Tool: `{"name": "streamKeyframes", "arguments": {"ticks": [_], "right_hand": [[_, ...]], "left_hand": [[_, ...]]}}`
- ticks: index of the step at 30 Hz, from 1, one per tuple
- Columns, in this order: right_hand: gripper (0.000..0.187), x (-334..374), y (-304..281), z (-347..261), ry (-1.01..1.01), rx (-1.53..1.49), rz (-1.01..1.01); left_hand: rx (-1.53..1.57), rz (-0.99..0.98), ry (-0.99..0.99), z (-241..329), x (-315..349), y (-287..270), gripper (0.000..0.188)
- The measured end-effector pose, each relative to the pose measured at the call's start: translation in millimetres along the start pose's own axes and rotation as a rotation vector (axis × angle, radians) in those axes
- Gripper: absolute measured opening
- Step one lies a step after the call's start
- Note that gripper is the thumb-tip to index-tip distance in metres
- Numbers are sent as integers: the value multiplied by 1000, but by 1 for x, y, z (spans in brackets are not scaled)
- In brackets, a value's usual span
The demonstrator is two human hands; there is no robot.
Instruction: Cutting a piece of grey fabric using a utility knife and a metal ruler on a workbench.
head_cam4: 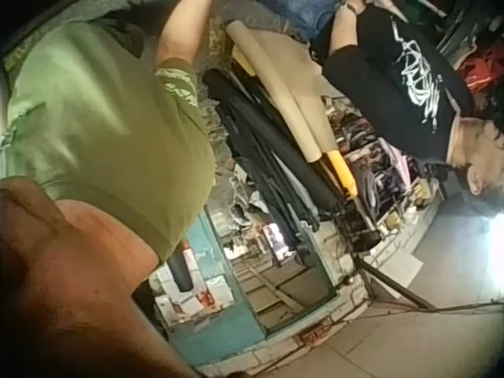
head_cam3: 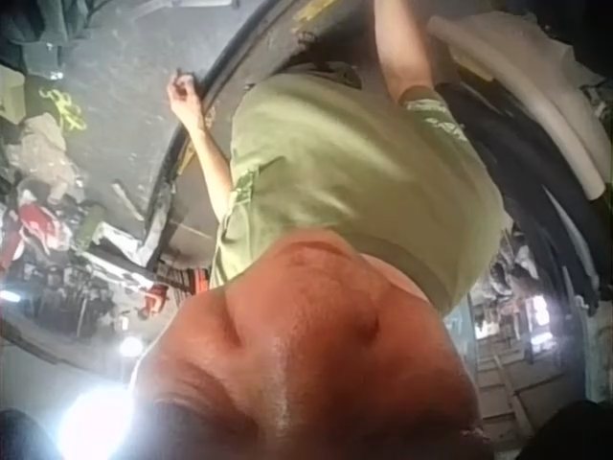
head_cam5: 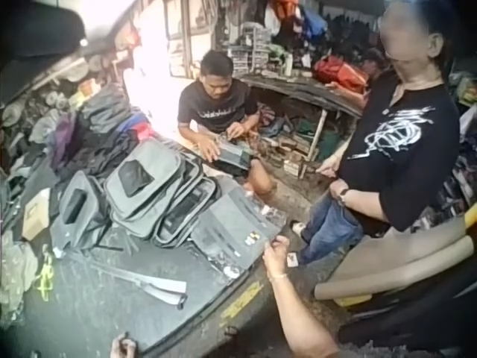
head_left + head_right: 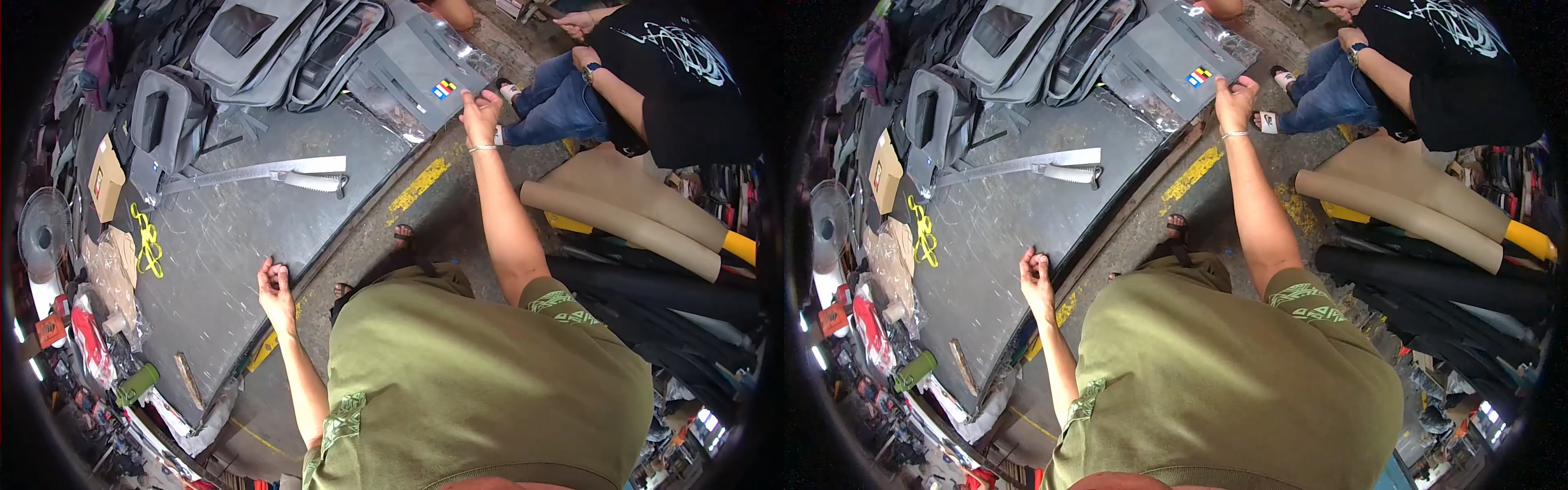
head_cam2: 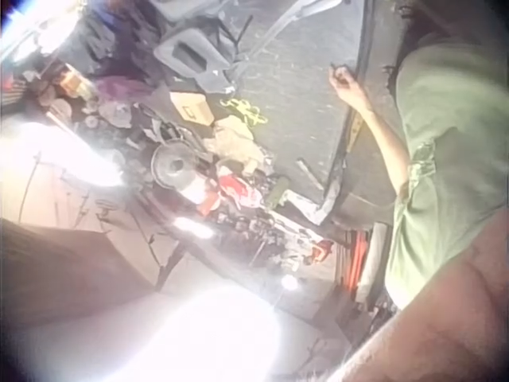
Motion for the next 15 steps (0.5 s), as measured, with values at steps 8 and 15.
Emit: {"name": "streamKeyframes", "arguments": {"ticks": [8,15], "right_hand": [[78,47,33,-12,54,-64,55],[76,49,44,-17,77,-51,112]], "left_hand": [[0,14,-37,-11,-2,-2,39],[-21,16,-57,-7,1,0,39]]}}
Point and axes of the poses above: each hand's wrist, its own x-axis away from the middle knuckle, its own y-axis out of the palm, z = x × y, the point moved 9 cm from there along -x, towards the middle knuckle, and after that the axes turned 13 degrees about -y, right-handed, at the moved point
